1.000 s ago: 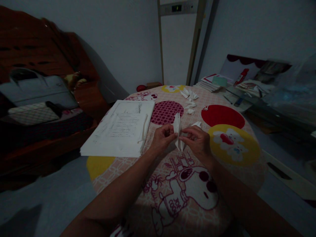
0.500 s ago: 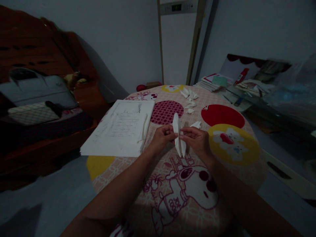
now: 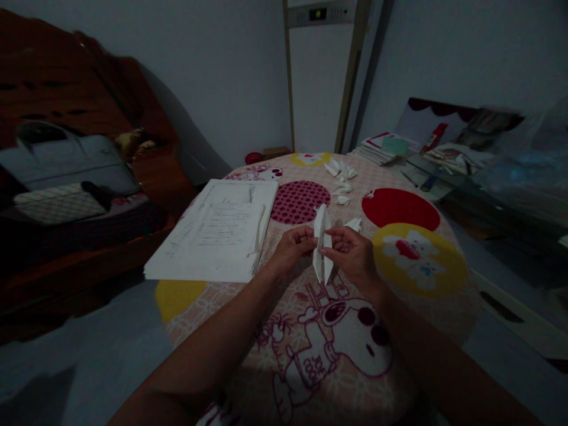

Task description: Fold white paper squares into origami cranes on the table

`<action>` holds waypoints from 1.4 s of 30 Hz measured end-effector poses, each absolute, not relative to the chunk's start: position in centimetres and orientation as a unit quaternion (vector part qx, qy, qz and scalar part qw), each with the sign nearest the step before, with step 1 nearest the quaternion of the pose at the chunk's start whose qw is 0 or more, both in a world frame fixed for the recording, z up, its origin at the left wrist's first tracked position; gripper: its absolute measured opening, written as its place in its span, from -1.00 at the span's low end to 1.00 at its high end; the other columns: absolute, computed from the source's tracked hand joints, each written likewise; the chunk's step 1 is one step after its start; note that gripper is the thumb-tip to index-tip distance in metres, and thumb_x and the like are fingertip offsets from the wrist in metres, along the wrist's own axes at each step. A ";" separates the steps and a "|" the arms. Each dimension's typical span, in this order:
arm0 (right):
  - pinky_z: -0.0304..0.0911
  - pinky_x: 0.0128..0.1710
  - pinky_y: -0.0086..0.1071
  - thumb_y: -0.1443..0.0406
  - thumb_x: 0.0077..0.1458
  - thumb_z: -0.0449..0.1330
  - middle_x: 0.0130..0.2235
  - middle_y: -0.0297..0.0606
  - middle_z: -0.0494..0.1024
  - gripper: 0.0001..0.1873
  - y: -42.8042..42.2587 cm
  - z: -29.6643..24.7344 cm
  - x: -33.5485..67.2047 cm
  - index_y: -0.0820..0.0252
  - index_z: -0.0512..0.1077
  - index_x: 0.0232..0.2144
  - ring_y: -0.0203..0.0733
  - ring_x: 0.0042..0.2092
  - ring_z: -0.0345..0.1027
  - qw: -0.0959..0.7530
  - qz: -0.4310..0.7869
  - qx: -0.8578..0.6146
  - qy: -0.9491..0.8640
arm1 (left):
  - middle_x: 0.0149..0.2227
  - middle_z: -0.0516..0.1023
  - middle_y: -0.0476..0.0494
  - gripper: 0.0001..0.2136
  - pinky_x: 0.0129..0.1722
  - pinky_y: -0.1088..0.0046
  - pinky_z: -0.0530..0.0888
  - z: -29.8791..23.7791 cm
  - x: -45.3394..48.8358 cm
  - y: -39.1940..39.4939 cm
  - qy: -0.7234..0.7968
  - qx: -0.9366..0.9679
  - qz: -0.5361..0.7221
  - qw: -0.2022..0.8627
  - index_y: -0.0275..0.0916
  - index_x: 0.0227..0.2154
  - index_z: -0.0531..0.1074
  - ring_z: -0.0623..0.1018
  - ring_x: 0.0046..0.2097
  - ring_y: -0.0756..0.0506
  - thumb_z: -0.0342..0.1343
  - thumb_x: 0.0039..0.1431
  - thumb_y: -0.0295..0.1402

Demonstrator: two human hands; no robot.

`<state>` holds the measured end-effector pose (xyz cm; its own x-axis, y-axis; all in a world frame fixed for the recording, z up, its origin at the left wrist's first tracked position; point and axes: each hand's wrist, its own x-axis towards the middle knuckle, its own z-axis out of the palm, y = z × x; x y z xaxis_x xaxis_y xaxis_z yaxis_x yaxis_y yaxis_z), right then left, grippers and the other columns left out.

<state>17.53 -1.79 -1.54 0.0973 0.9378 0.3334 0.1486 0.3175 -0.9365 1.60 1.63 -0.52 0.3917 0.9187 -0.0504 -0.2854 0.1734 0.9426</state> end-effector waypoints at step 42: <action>0.44 -0.33 -0.33 0.36 0.09 0.23 -0.20 -0.28 0.63 -0.67 -2.7 0.8 19.2 0.03 0.55 -0.07 -0.24 -0.34 0.48 0.593 0.119 -0.497 -0.623 | -0.55 0.32 0.03 -0.78 -0.43 0.49 0.22 0.1 1.5 0.7 0.339 0.753 0.412 0.385 -0.24 -0.55 0.32 0.30 -0.47 0.01 0.17 0.13 -0.28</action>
